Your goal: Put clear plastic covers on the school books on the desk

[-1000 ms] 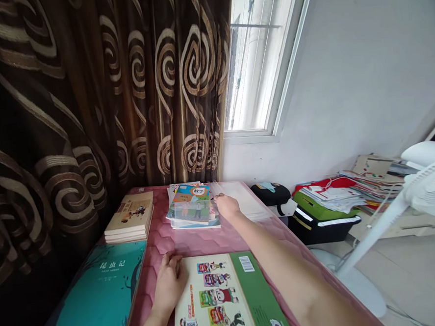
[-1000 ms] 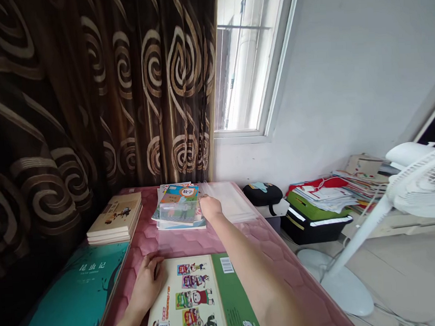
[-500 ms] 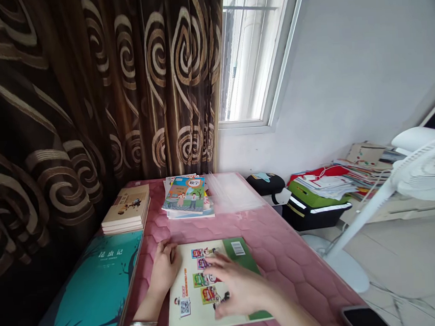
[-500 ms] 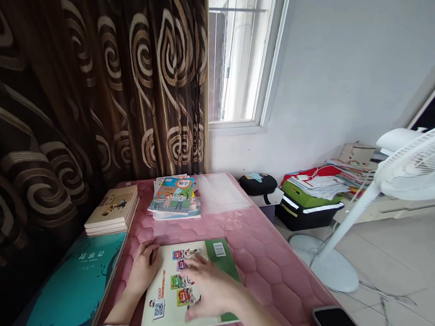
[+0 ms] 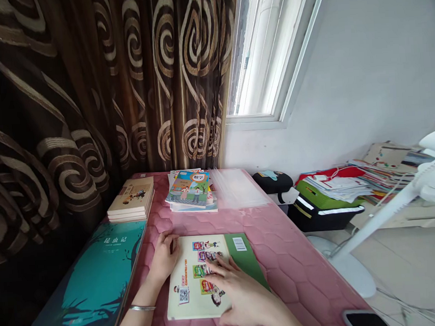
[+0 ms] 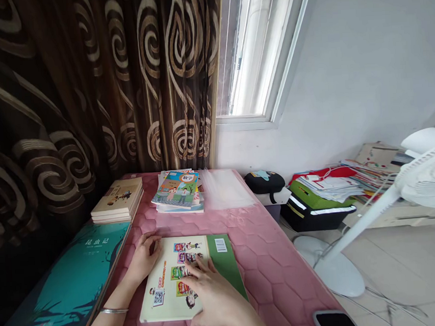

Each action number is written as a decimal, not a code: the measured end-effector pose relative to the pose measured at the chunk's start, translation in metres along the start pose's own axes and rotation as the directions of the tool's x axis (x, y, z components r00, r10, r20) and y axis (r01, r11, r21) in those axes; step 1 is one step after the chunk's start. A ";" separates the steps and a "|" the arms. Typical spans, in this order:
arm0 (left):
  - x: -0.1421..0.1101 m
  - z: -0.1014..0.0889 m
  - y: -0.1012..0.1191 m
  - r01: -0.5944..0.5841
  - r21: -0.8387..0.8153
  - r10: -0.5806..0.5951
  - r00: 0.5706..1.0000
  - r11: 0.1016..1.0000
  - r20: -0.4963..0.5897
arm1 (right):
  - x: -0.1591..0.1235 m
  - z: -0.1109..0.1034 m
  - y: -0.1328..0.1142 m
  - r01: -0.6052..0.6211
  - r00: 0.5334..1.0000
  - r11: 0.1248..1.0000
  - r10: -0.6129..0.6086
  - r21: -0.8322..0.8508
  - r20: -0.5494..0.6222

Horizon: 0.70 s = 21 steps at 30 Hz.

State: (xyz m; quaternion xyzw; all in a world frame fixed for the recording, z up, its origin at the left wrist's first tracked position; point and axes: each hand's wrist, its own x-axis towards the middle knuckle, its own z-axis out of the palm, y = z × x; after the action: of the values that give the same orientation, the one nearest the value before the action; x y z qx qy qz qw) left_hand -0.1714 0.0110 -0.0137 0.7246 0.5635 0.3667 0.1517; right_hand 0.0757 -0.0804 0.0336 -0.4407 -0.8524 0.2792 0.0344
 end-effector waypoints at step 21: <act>-0.031 -0.040 0.102 -0.263 0.054 0.102 0.545 0.963 0.832 | -0.014 -0.019 0.017 0.053 0.999 0.995 -0.053 0.087 -0.003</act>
State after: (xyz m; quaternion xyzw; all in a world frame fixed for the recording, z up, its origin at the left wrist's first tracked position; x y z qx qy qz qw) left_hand -0.1308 -0.0576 0.0670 0.8763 0.3782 -0.0495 0.2941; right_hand 0.1026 -0.0751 0.0438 -0.4161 -0.8509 0.3149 0.0610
